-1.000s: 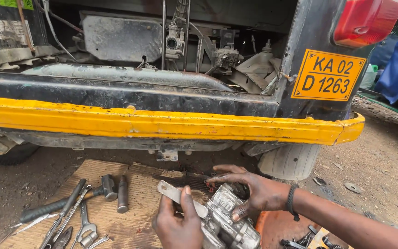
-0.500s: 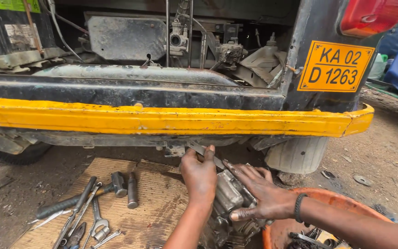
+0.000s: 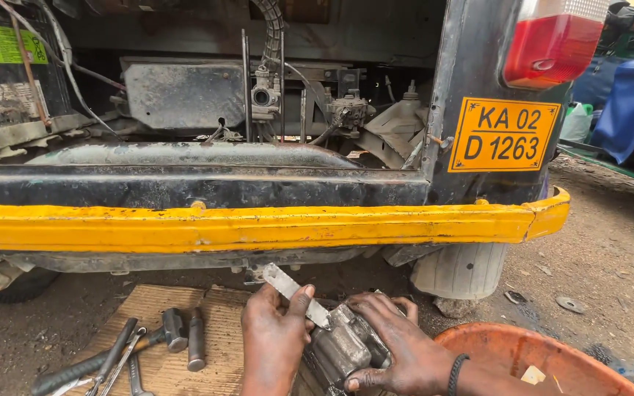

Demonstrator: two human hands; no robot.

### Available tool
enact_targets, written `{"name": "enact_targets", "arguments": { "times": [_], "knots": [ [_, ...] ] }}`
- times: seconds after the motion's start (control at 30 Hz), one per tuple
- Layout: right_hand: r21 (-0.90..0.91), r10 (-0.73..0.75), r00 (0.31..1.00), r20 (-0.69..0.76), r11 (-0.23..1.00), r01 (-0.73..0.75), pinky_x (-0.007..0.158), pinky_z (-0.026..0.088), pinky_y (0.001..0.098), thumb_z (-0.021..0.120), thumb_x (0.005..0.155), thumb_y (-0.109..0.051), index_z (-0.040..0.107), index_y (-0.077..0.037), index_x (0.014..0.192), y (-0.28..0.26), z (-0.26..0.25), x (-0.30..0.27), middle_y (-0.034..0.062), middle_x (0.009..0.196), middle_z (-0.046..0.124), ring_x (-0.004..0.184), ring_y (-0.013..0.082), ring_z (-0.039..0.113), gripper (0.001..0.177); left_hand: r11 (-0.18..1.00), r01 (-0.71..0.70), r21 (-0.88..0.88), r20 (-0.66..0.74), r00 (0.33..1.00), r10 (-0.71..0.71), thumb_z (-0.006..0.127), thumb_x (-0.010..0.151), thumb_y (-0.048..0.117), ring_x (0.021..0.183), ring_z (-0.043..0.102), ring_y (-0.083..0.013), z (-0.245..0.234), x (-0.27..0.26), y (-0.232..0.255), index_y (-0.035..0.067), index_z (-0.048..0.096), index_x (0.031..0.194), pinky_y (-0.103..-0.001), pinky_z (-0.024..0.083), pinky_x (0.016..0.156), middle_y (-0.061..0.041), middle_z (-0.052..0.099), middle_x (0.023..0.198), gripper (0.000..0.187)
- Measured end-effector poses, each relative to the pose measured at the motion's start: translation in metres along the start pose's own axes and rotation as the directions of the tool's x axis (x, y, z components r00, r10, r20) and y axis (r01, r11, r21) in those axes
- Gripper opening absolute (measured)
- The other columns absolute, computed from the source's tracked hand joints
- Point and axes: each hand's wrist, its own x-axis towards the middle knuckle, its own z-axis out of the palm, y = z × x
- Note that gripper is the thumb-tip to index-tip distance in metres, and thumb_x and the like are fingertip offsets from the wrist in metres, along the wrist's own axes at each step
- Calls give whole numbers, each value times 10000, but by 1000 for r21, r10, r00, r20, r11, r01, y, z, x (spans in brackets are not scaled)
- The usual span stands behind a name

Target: Dismantling and inspecting internal mechanical components of an auto rickshaw's engine or transmission area.

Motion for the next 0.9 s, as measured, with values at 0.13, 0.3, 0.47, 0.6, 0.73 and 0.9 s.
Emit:
{"name": "enact_targets", "arguments": {
  "times": [0.13,0.3,0.47,0.6,0.73,0.9],
  "knots": [
    [-21,-109,993,-40,994,109,1199,75,594,747,711,-777,365,-60,1519,1,2,1,145,1557,414,1560,374,193,1145,1000,6,21,40,999,-7,773,872,157,449,568,-123,1,-1,-17,-16,727,932,-297,440,423,-108,723,642,188],
    [-57,-87,994,-69,995,83,1186,99,589,747,696,-762,383,-82,1502,-5,7,5,114,1512,443,1524,313,294,1116,986,-103,130,53,994,97,790,867,133,496,591,-106,-5,7,-7,-40,766,890,-266,451,464,-114,749,658,177],
    [-84,-176,980,-93,982,168,1133,128,600,773,708,-734,390,-76,1503,20,20,23,116,1529,424,1511,332,287,1101,997,-81,-16,159,984,82,769,842,112,507,595,-130,-13,17,-19,-13,765,936,-292,461,456,-101,757,673,157],
    [-57,-116,990,-82,992,112,1144,116,612,789,707,-725,397,-77,1502,-6,10,14,108,1523,439,1515,316,305,1098,991,-106,88,219,972,84,793,846,139,529,655,-106,-18,11,-2,-9,781,940,-263,516,495,-85,771,690,176],
    [-15,-121,989,-87,993,120,1164,140,593,789,677,-735,419,-81,1491,-5,7,29,112,1489,484,1505,298,352,1107,973,-66,223,156,987,31,783,862,151,457,586,-153,-22,16,3,-2,775,974,-308,444,425,-141,707,642,190],
    [-39,-152,981,-125,988,148,1132,128,601,853,661,-711,382,-66,1512,21,31,52,149,1505,431,1489,357,280,1167,966,-138,219,291,954,71,792,853,136,465,614,-111,-14,20,11,-2,753,978,-286,469,424,-86,734,663,191]
  ]
}}
